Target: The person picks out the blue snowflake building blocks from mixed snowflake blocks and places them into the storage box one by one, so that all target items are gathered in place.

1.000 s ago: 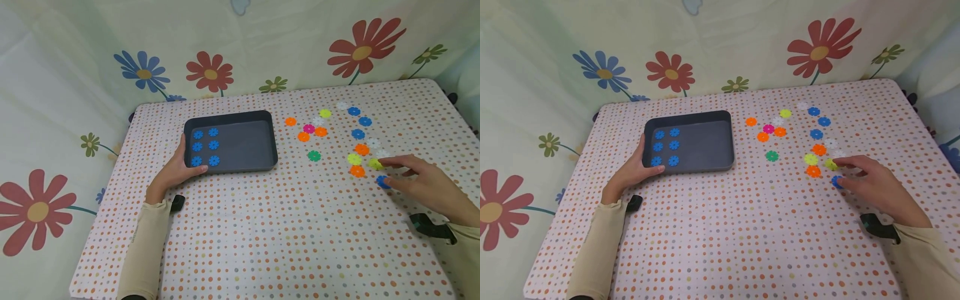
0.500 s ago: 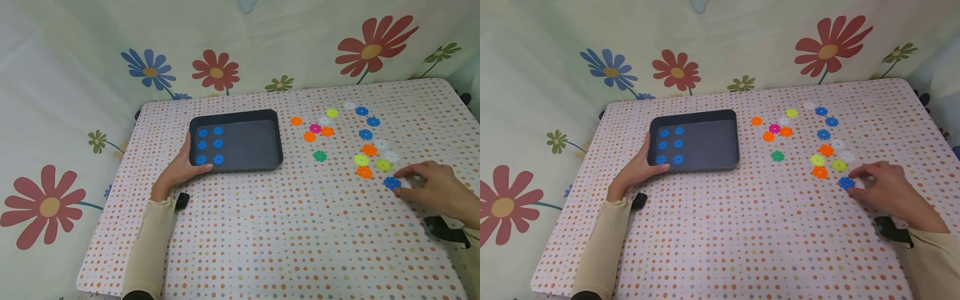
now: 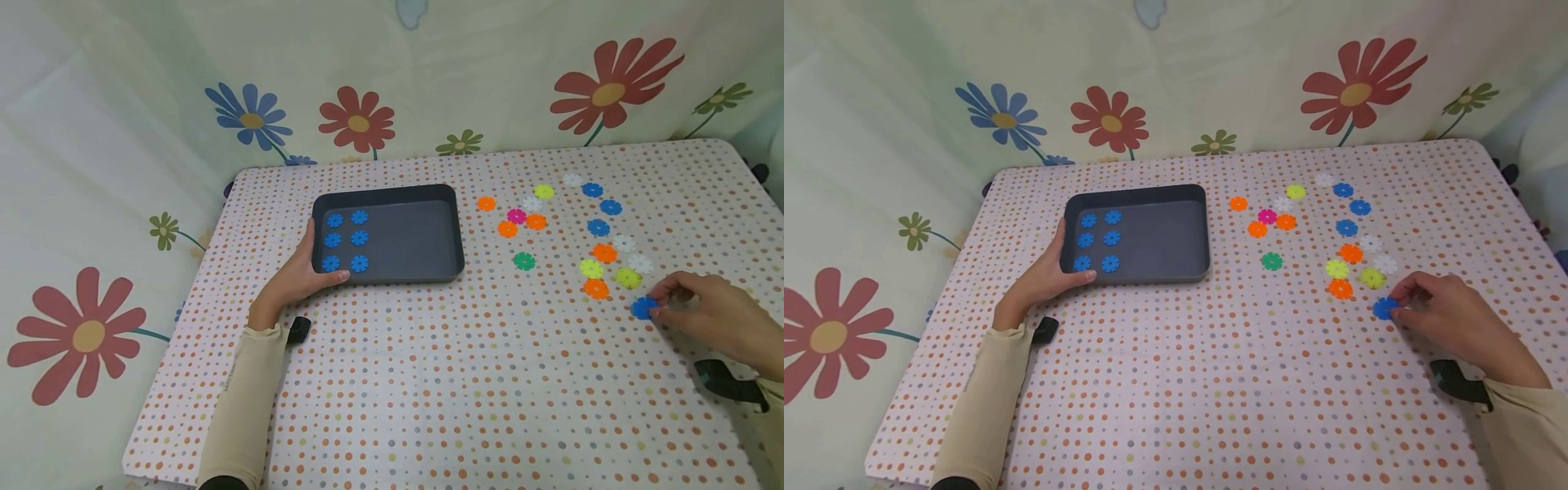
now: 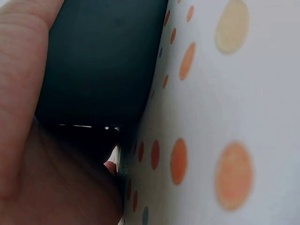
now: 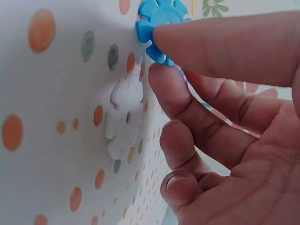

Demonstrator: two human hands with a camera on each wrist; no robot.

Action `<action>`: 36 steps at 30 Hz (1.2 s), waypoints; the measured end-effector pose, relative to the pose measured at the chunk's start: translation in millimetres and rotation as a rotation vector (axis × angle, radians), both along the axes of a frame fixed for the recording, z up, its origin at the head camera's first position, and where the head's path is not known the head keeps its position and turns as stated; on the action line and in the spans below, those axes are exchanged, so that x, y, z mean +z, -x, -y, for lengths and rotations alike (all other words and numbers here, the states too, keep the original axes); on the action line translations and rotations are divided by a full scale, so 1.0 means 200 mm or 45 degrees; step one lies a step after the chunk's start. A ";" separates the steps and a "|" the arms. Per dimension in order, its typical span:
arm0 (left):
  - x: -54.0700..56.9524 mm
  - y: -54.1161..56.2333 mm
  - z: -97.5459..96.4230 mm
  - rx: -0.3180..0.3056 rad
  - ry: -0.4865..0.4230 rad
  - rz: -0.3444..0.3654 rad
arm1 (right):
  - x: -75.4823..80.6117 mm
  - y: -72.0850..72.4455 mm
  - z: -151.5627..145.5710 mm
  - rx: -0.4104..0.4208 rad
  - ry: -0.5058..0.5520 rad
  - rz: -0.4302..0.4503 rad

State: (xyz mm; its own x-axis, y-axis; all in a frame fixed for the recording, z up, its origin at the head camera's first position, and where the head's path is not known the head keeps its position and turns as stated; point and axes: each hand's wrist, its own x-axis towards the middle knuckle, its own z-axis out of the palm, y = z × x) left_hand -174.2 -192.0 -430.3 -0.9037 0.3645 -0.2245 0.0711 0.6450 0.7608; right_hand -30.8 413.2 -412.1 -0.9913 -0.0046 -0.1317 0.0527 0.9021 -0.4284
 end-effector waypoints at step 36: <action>0.00 0.00 0.00 0.010 -0.029 0.013 | 0.00 0.03 0.14 -0.220 0.227 -0.107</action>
